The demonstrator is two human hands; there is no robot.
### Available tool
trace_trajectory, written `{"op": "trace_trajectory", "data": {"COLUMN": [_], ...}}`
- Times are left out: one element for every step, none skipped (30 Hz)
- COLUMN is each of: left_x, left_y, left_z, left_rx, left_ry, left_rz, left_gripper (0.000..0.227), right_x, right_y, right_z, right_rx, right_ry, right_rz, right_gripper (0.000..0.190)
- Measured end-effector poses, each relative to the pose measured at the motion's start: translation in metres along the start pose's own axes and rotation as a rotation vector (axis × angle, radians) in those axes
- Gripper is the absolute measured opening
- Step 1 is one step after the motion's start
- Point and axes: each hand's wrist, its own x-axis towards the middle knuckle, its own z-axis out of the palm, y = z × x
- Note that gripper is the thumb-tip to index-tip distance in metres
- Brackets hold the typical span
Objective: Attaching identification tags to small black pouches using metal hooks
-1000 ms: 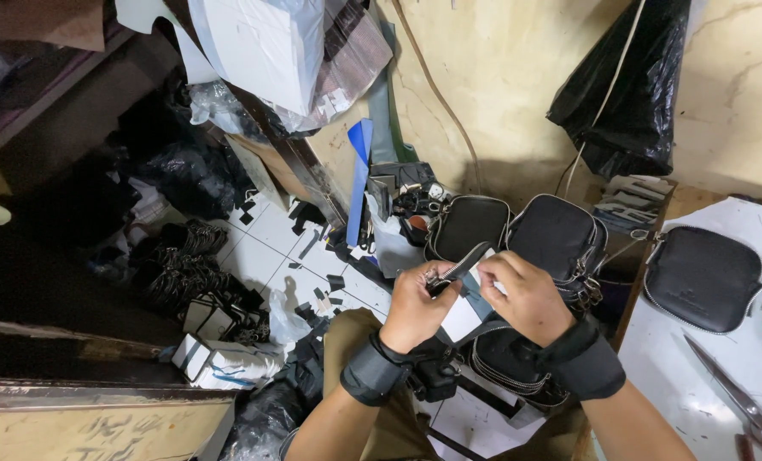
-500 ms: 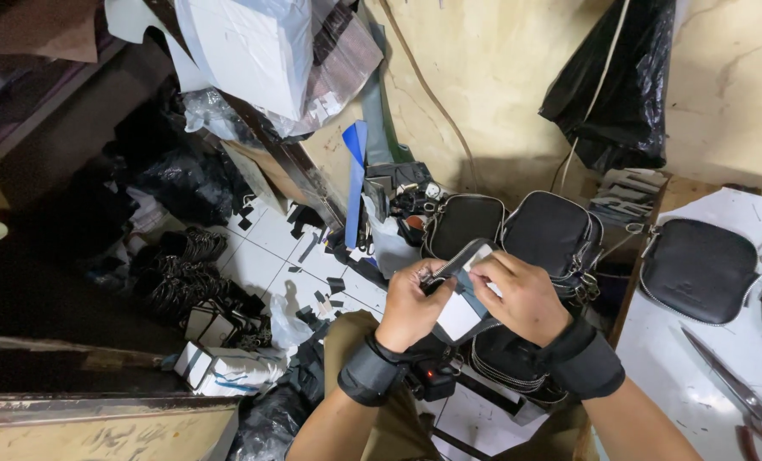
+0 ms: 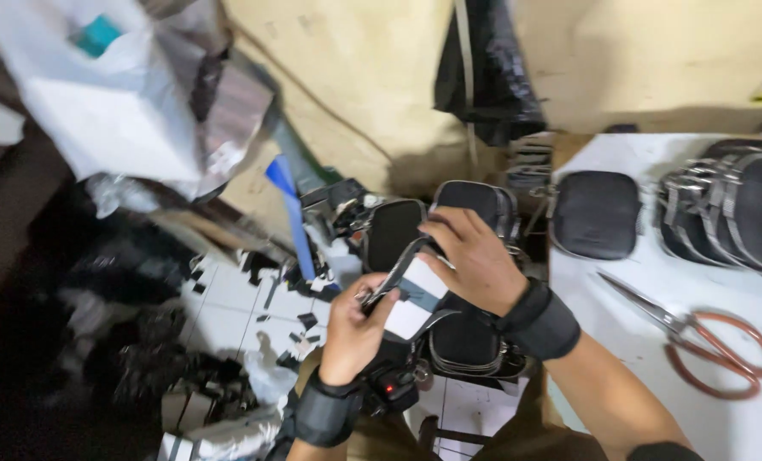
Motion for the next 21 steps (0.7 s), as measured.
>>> {"op": "trace_trajectory", "data": {"left_x": [-0.001, -0.002, -0.003, -0.004, -0.005, -0.005, -0.005, -0.005, -0.004, -0.007, -0.009, -0.011, -0.011, -0.012, -0.012, -0.014, -0.016, -0.019, -0.02, -0.02, -0.021], "left_y": [-0.007, -0.015, -0.023, -0.024, -0.024, -0.024, -0.025, -0.026, -0.027, -0.034, -0.041, -0.048, -0.051, -0.055, -0.058, -0.064, -0.069, -0.074, -0.075, -0.075, -0.075], "left_z": [-0.003, -0.004, -0.006, -0.004, -0.004, -0.004, -0.003, -0.003, -0.005, -0.004, -0.004, -0.006, -0.006, -0.007, -0.008, -0.008, -0.008, -0.009, -0.009, -0.01, -0.011], "left_rx": [-0.01, 0.081, 0.174, 0.157, 0.132, 0.107, 0.09, 0.069, 0.047, 0.03, 0.014, 0.0, -0.015, -0.035, -0.055, -0.065, -0.07, -0.073, -0.08, -0.032, 0.018], "left_ry": [-0.03, -0.059, -0.087, -0.117, -0.107, -0.095, -0.122, -0.122, -0.121, -0.144, -0.104, -0.065, -0.087, -0.061, -0.037, -0.055, 0.008, 0.076, 0.064, 0.106, 0.149], "left_rz": [0.003, -0.052, -0.103, -0.099, -0.032, 0.032, 0.032, 0.033, 0.034, 0.036, -0.032, -0.103, -0.105, -0.13, -0.156, -0.158, -0.169, -0.178, -0.178, -0.229, -0.279], "left_gripper": [0.022, 0.018, 0.017, 0.017, 0.017, 0.017, 0.017, 0.019, 0.02, 0.02, 0.022, 0.025, 0.025, 0.026, 0.027, 0.027, 0.03, 0.034, 0.034, 0.033, 0.032], "right_x": [0.0, -0.002, -0.003, -0.004, -0.005, -0.004, -0.003, -0.001, 0.001, 0.001, 0.002, 0.003, 0.003, 0.002, 0.002, 0.002, 0.003, 0.005, 0.005, 0.005, 0.005], "right_y": [0.003, 0.006, 0.01, 0.01, 0.01, 0.01, 0.011, 0.011, 0.011, 0.011, 0.011, 0.011, 0.011, 0.011, 0.011, 0.011, 0.01, 0.008, 0.009, 0.009, 0.01], "right_z": [0.0, -0.002, -0.003, -0.006, -0.008, -0.01, -0.013, -0.015, -0.017, -0.018, -0.019, -0.019, -0.019, -0.019, -0.018, -0.019, -0.021, -0.021, -0.022, -0.021, -0.02], "right_rx": [-0.022, 0.056, 0.135, 0.11, 0.18, 0.256, 0.235, 0.271, 0.307, 0.287, 0.339, 0.393, 0.375, 0.416, 0.457, 0.443, 0.453, 0.466, 0.455, 0.464, 0.473], "right_ry": [0.007, -0.051, -0.107, -0.105, -0.169, -0.232, -0.229, -0.228, -0.227, -0.224, -0.234, -0.245, -0.243, -0.252, -0.261, -0.258, -0.268, -0.277, -0.274, -0.278, -0.281], "right_rz": [0.023, 0.037, 0.052, 0.075, 0.099, 0.124, 0.149, 0.142, 0.135, 0.154, 0.17, 0.186, 0.206, 0.198, 0.19, 0.206, 0.205, 0.198, 0.208, 0.215, 0.221], "right_gripper": [0.032, 0.036, 0.041, 0.041, 0.035, 0.03, 0.03, 0.026, 0.024, 0.024, 0.022, 0.02, 0.02, 0.018, 0.017, 0.017, 0.018, 0.019, 0.019, 0.019, 0.02]}}
